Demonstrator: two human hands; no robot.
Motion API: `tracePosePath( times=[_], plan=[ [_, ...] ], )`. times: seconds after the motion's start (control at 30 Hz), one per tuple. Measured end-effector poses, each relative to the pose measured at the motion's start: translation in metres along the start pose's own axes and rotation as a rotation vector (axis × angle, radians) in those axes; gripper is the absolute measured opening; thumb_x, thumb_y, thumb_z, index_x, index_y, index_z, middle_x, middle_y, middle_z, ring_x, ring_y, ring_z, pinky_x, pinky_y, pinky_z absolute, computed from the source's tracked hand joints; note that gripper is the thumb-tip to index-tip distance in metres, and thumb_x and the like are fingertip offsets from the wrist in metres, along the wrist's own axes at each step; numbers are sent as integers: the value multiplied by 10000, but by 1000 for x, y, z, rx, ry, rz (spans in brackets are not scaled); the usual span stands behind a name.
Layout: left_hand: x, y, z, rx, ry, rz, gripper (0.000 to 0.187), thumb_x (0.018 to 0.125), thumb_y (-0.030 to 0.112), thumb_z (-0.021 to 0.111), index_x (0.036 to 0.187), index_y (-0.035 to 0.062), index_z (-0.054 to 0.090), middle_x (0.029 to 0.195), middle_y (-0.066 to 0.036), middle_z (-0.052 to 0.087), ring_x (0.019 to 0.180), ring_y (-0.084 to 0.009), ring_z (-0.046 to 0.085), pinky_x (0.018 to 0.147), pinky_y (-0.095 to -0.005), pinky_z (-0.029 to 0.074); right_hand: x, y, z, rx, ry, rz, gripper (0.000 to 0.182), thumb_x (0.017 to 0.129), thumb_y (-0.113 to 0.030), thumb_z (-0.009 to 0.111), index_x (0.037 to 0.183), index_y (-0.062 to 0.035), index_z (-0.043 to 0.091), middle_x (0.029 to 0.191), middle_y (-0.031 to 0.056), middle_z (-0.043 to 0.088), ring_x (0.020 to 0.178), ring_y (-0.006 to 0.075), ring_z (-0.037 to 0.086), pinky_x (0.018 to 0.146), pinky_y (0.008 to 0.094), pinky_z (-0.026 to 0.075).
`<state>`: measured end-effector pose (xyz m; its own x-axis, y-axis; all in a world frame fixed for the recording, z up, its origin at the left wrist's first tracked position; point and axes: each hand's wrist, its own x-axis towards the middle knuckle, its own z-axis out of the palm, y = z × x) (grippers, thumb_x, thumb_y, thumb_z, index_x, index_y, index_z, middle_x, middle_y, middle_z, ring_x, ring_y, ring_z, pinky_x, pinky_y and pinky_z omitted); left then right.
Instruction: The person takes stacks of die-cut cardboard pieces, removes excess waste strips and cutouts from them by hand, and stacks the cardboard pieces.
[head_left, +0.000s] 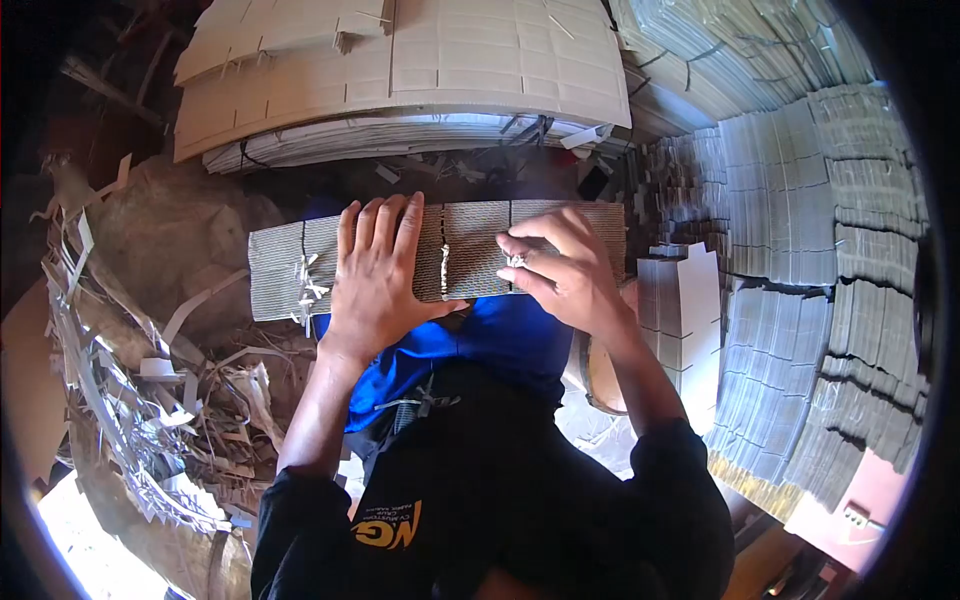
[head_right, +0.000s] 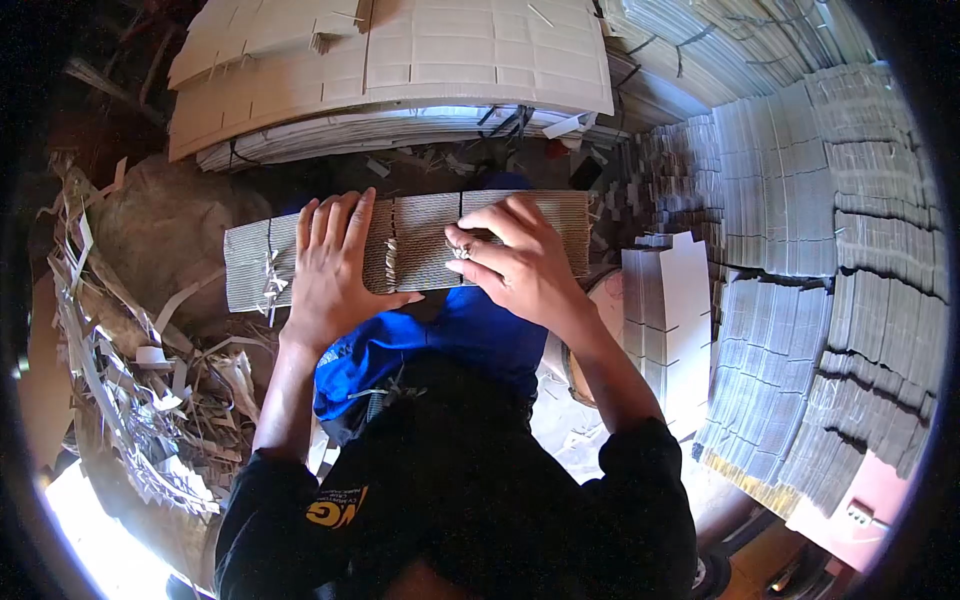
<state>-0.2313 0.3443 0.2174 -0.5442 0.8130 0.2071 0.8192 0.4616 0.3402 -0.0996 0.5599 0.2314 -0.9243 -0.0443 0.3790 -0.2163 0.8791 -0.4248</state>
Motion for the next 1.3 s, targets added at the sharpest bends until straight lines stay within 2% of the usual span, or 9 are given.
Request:
tracePosePath(
  times=[0.33,0.4,0.57,0.63,0.73,0.77,0.87,0.97,1.3],
  plan=[
    [0,0,-2,8,4,-15,1098,564,590,837,1395,-5,435,1320,-164,484,1283,-355,424,1160,-518,242,4,-18,24,-48,323,105,165,808,-16,730,973,-9,726,841,54,687,721,198,643,621,325,511],
    [-7,5,-1,2,9,-14,1096,561,586,840,1392,-4,437,1319,-164,485,1280,-352,427,1156,-517,246,6,-12,23,592,672,711,116,900,-68,684,978,8,725,782,22,682,669,115,620,613,278,491],
    [-8,10,1,1,35,-2,1086,556,589,842,1380,3,447,1327,-170,484,1260,-351,443,1142,-513,261,55,-23,20,776,1235,730,170,936,-114,653,1028,15,715,780,23,683,682,39,596,628,190,459],
    [-7,7,2,3,2,33,1083,557,594,841,1378,4,450,1332,-173,482,1254,-354,447,1139,-513,264,93,-73,13,876,1141,616,158,922,-107,654,1010,10,713,858,62,695,694,68,595,646,189,477],
    [4,3,6,-24,41,78,1090,560,609,832,1379,1,448,1319,-174,494,1247,-359,453,1136,-513,268,129,-224,59,792,-434,-265,574,847,-90,624,1351,103,426,935,296,651,859,393,680,1040,511,390],
    [3,5,8,-24,31,92,1090,560,609,832,1379,1,448,1319,-174,494,1247,-359,453,1136,-513,268,115,-250,65,706,61,-388,684,858,-93,551,1503,-34,332,1121,213,613,790,294,659,695,426,523],
    [0,2,5,-13,49,67,1077,577,611,825,1377,-4,450,1299,-178,511,1234,-365,464,1132,-512,272,126,-256,63,598,143,-376,519,866,-108,599,1370,-24,504,1080,162,631,716,278,640,661,412,518],
    [-12,-6,18,90,116,64,1034,605,571,821,1374,-14,451,1318,-170,501,1256,-347,452,1142,-517,260,123,-176,49,619,302,-297,265,802,-190,778,966,-17,662,945,124,655,778,240,636,700,387,519],
    [-4,-3,0,-38,27,24,1007,599,492,824,1387,-10,449,1324,-180,508,1275,-342,453,1148,-514,263,20,-58,42,29,46,96,545,703,-251,859,1175,-41,685,1149,137,604,1076,294,576,893,409,478]
  ],
)
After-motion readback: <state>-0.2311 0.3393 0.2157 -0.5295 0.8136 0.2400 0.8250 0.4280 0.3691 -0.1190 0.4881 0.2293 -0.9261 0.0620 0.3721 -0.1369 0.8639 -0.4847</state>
